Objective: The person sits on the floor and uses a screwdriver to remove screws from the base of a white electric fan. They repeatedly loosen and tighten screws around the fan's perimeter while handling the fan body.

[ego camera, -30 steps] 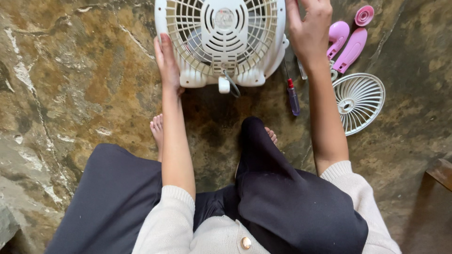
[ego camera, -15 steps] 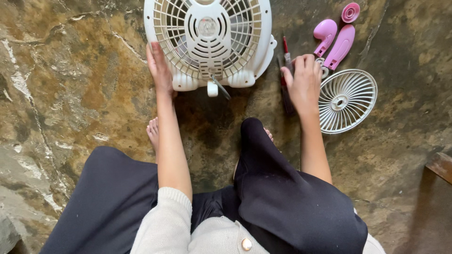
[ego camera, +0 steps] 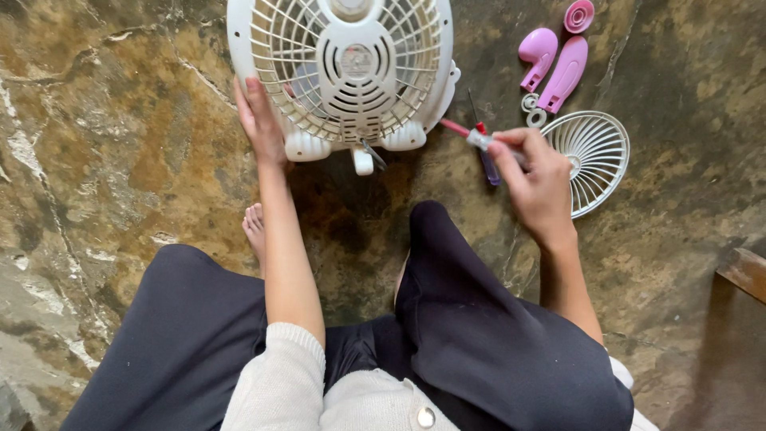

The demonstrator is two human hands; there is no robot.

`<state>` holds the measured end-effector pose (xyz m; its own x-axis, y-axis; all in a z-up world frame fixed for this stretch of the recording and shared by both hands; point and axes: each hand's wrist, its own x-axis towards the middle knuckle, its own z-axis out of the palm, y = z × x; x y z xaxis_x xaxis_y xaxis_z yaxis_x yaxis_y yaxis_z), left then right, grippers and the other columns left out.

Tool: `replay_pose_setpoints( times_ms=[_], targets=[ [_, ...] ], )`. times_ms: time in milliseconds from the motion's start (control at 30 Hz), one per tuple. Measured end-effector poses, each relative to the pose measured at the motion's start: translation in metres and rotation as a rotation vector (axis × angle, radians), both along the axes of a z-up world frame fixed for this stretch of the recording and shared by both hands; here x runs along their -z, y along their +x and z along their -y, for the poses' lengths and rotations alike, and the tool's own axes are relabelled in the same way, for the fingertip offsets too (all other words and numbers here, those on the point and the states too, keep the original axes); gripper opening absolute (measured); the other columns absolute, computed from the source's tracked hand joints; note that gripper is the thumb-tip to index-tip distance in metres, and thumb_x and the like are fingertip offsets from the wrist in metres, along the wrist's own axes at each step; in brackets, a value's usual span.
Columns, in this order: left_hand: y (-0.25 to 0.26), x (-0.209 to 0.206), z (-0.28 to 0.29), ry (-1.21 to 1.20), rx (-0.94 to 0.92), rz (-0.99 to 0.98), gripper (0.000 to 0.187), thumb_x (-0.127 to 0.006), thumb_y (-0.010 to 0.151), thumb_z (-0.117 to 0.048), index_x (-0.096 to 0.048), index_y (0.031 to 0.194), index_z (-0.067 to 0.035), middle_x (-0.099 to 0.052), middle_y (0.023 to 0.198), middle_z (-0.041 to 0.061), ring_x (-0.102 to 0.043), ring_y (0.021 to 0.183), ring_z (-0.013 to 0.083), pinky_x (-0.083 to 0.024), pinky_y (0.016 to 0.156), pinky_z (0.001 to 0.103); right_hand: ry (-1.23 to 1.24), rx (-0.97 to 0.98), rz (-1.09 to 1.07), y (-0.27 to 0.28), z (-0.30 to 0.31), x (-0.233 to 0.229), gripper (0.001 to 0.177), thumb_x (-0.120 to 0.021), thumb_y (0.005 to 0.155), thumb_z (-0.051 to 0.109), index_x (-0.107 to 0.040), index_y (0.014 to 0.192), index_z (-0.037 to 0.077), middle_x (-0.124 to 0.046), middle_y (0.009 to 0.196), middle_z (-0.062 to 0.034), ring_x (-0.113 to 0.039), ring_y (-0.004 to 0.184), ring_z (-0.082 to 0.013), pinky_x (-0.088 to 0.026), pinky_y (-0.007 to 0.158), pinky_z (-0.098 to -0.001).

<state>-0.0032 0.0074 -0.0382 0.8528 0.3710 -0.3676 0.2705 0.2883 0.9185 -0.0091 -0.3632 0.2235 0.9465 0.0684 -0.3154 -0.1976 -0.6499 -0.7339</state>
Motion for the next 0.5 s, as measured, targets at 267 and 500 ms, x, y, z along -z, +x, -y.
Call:
replay_pose_setpoints(
  times_ms=[267,500],
  targets=[
    [0.036,-0.041,0.004,0.128,0.160,0.177,0.082,-0.054,0.101,-0.070,-0.054,0.142,0.001,-0.068,0.127,0.014,-0.065,0.122,0.0256,-0.057,0.112,0.043,-0.250,-0.310,0.176,0.001,-0.034,-0.012,0.019,-0.070,0.103,0.015,-0.063,0.093,0.001,-0.065,0.073,-0.0135,-0.065,0.068,-0.0303,-0.049,0.064,-0.0422],
    [0.038,-0.016,-0.007,0.032,0.166,0.131,0.082,-0.056,0.099,-0.066,-0.047,0.146,0.000,-0.065,0.130,0.017,-0.066,0.122,0.0279,-0.057,0.109,0.046,-0.235,-0.223,0.235,0.001,-0.026,-0.005,0.017,-0.069,0.105,0.015,-0.064,0.097,0.000,-0.067,0.078,-0.0125,-0.066,0.071,-0.0281,-0.051,0.066,-0.0400]
  ],
)
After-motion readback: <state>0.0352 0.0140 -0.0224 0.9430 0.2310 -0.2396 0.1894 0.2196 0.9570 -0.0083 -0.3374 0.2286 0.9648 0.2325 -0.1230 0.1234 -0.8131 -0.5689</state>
